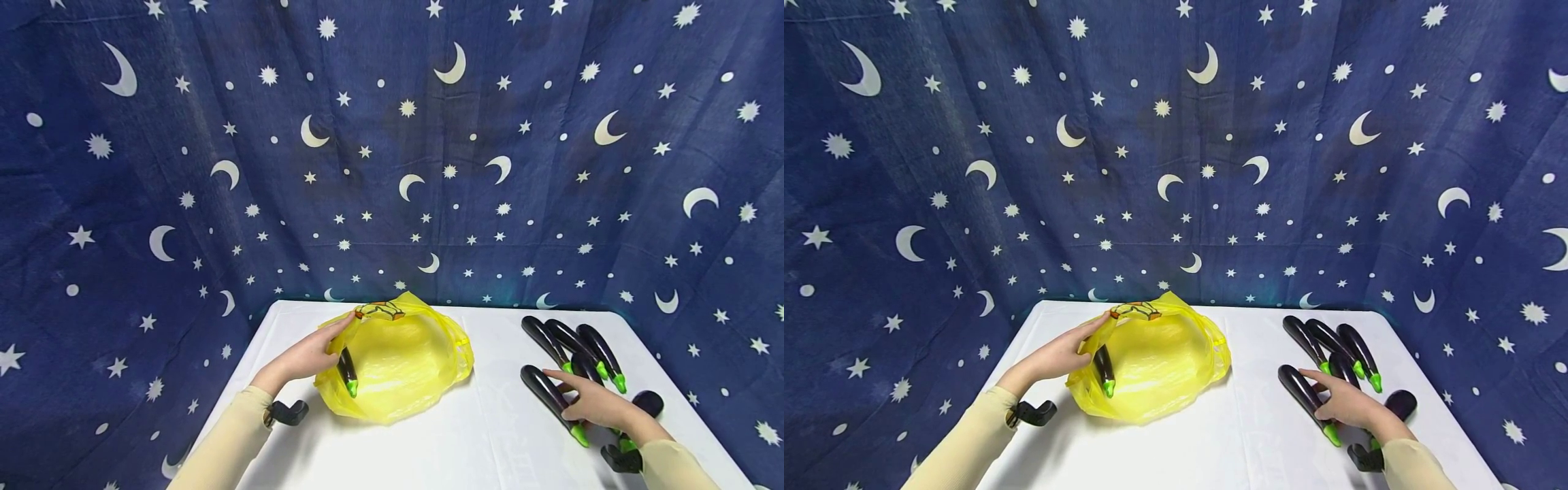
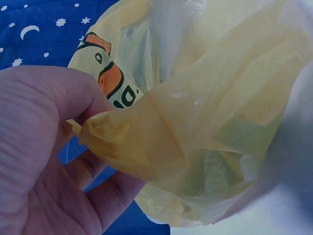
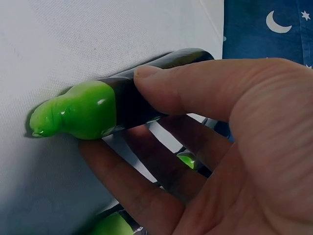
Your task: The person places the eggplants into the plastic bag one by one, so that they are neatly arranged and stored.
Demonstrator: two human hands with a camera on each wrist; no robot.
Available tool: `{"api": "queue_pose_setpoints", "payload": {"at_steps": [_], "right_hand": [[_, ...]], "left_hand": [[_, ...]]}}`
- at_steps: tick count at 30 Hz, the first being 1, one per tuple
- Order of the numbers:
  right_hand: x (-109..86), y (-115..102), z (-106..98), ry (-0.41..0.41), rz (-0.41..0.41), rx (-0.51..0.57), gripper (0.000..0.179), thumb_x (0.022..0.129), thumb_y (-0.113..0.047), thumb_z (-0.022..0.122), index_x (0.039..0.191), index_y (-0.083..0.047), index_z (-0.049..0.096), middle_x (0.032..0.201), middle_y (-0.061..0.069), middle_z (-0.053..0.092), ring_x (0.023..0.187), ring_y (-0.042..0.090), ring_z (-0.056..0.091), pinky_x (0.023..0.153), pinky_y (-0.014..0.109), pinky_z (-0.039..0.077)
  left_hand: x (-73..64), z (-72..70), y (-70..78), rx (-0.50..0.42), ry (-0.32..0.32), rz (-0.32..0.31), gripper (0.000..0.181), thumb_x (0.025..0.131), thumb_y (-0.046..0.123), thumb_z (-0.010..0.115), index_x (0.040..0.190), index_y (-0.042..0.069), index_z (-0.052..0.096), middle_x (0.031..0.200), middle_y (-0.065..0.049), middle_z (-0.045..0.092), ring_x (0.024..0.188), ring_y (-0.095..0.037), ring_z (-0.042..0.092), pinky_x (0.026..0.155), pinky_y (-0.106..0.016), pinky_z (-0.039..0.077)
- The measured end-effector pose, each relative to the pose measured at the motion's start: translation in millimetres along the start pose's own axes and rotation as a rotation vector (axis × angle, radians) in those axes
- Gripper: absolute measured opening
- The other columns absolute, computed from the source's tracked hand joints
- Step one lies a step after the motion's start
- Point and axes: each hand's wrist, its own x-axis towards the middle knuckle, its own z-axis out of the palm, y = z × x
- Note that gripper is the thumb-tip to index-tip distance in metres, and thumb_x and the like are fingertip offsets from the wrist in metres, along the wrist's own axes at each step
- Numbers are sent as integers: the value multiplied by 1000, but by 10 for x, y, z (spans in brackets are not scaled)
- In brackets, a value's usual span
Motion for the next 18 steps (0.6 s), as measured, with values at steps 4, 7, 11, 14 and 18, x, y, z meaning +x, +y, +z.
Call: {"api": "queue_pose_setpoints", "payload": {"at_steps": [4, 7, 11, 14, 18], "right_hand": [[15, 4, 0, 0, 15, 11, 85, 80, 7, 70, 157, -3, 36, 132, 34, 50, 84, 28, 59, 63, 45, 54], [16, 18, -3, -14, 5, 34, 85, 80, 8, 69, 157, -2, 35, 133, 36, 49, 82, 28, 60, 62, 46, 54], [29, 48, -9, -22, -2, 45, 85, 81, 7, 69, 157, -2, 35, 133, 36, 49, 82, 28, 60, 62, 46, 54], [45, 61, -12, -17, 11, 36, 85, 81, 7, 70, 157, -3, 36, 133, 34, 50, 84, 28, 60, 63, 46, 54], [65, 59, -13, -8, 29, 18, 84, 81, 5, 71, 157, -4, 37, 134, 32, 51, 87, 28, 59, 65, 45, 54]], "left_hand": [[-1, -1, 9, -2, 0, -1, 89, 85, -3, 59, 164, 16, 24, 168, -4, 24, 152, -28, 24, 120, -48, 25], [-2, 1, 11, 1, 2, 3, 89, 85, -3, 59, 164, 16, 24, 167, -5, 24, 152, -29, 24, 120, -49, 25], [-2, 7, 6, 0, 1, 0, 88, 85, -3, 59, 164, 15, 24, 168, -4, 24, 152, -28, 24, 120, -49, 25], [-2, 10, 3, -8, -3, -10, 88, 86, -3, 60, 164, 16, 23, 168, -3, 23, 153, -27, 23, 120, -48, 25], [1, 7, 4, -14, -7, -14, 88, 87, -2, 60, 165, 17, 23, 168, -2, 22, 153, -27, 23, 120, -48, 25]]}}
